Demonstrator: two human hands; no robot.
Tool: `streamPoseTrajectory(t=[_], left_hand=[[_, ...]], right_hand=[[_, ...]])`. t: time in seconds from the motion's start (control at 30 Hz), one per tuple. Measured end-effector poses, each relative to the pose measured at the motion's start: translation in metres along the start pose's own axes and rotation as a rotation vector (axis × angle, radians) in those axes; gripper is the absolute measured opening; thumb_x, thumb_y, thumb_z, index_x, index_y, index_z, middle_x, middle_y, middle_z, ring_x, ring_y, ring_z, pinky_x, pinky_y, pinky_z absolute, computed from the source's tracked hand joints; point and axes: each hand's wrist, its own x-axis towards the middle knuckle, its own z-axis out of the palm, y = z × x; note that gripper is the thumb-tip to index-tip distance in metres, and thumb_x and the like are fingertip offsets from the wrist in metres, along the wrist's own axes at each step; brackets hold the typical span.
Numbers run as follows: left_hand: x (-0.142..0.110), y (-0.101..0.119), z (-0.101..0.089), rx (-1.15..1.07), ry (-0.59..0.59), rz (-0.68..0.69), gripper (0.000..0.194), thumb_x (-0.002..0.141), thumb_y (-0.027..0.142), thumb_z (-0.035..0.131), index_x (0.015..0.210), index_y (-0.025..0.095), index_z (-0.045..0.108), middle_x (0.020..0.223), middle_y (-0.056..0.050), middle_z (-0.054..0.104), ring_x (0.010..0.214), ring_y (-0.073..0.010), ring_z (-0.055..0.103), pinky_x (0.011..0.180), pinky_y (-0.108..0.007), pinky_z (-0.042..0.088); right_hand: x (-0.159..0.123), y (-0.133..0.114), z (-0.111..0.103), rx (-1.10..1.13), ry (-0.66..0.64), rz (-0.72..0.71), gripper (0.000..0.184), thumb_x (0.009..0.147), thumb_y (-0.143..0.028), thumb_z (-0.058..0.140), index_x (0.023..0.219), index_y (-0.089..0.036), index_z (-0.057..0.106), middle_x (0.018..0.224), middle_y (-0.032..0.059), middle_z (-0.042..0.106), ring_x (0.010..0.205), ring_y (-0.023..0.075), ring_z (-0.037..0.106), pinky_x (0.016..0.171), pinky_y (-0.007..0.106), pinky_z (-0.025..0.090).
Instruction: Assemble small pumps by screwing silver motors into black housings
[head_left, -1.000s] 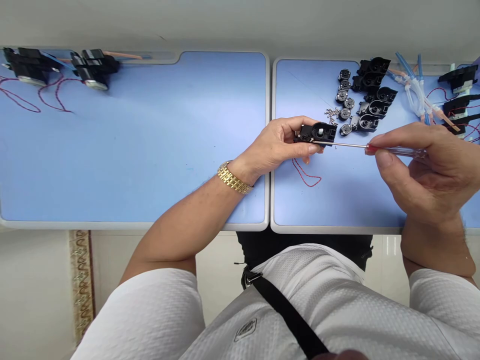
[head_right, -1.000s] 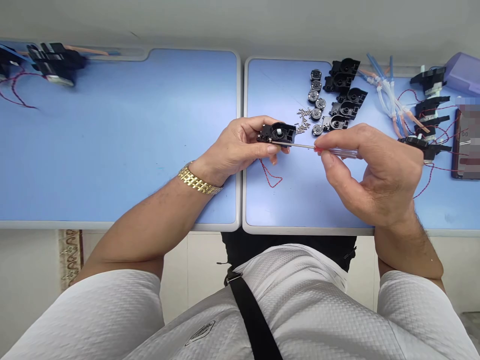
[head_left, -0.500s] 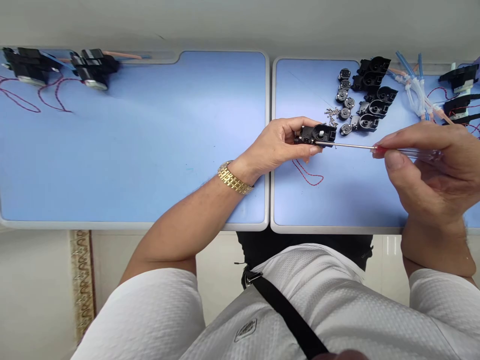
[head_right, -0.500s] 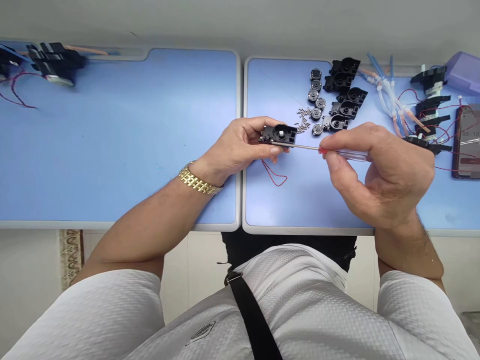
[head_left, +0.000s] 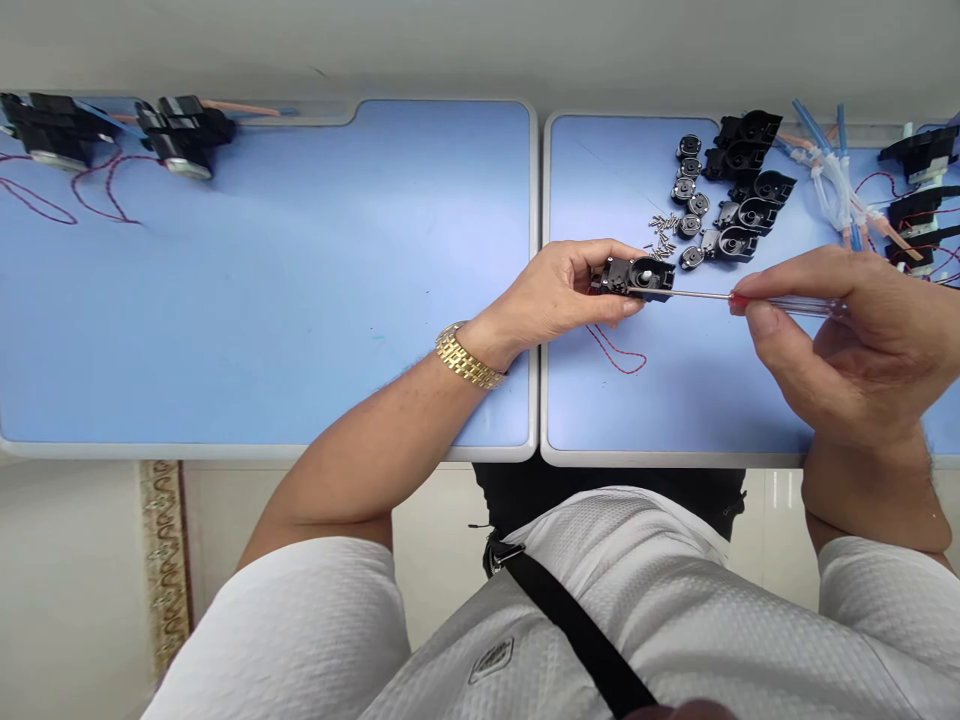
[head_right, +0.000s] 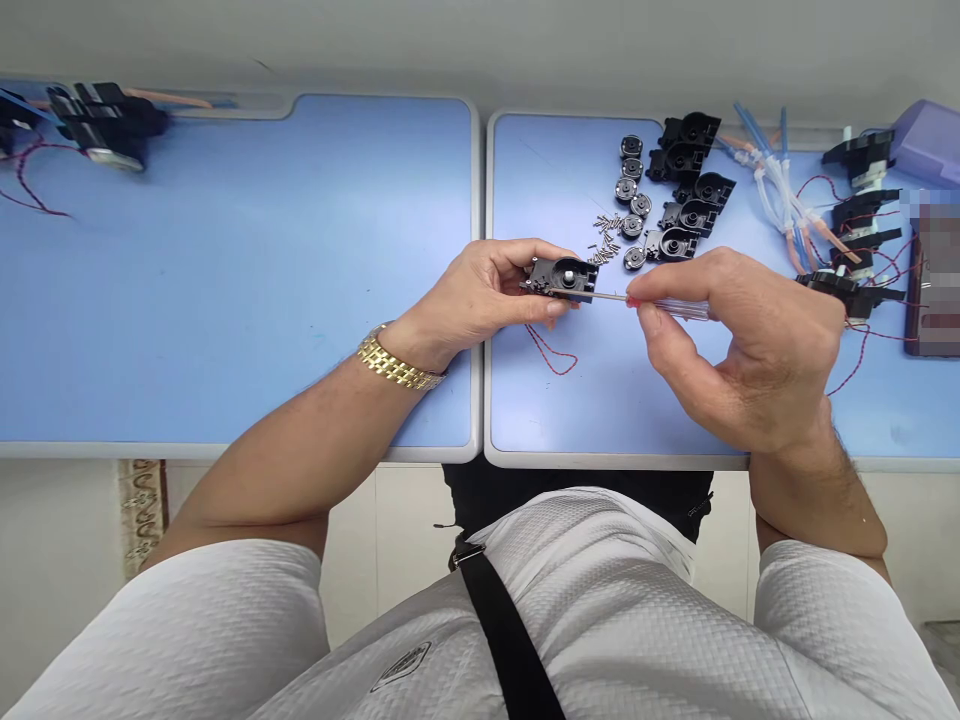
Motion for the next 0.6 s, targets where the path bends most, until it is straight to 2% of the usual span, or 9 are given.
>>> streamPoseTrajectory(t=[0.23, 0.4, 0.6], left_hand=[[-0.0002, -0.0032, -0.0006, -0.009, 0.005, 0.0, 0.059, 0.088, 0.062, 0.106, 0.132, 0.025, 0.089, 0.107, -0.005, 0.089, 0.088, -0.0185, 0.084, 0.08, -0.032, 0.072], [-0.0007, -0.0012, -0.0005, -0.013, 0.0, -0.01, 0.057, 0.089, 0.061, 0.105, 0.131, 0.025, 0.089, 0.107, -0.005, 0.089, 0.088, -0.0181, 0.084, 0.081, -0.032, 0.072], [-0.0007, 0.001, -0.0001, 0.007, 0.003, -0.009, 0.058, 0.089, 0.063, 0.105, 0.13, 0.025, 0.089, 0.107, -0.005, 0.089, 0.086, -0.0181, 0.083, 0.081, -0.033, 0.073]], right_hand=[[-0.0008, 0.0002, 0.001, -0.052, 0.014, 0.014, 0.043, 0.106, -0.028, 0.079, 0.132, -0.061, 0.089, 0.108, -0.0099, 0.093, 0.084, 0.0331, 0.087, 0.073, 0.059, 0.07], [-0.001, -0.0015, -0.0012, -0.055, 0.005, 0.02, 0.046, 0.107, -0.025, 0.078, 0.133, -0.063, 0.087, 0.109, -0.0108, 0.092, 0.085, 0.0322, 0.086, 0.072, 0.058, 0.069], [0.0003, 0.0, 0.0014, -0.044, 0.025, -0.025, 0.042, 0.105, -0.021, 0.079, 0.128, -0.054, 0.09, 0.107, -0.0078, 0.092, 0.081, 0.0324, 0.084, 0.069, 0.056, 0.066]])
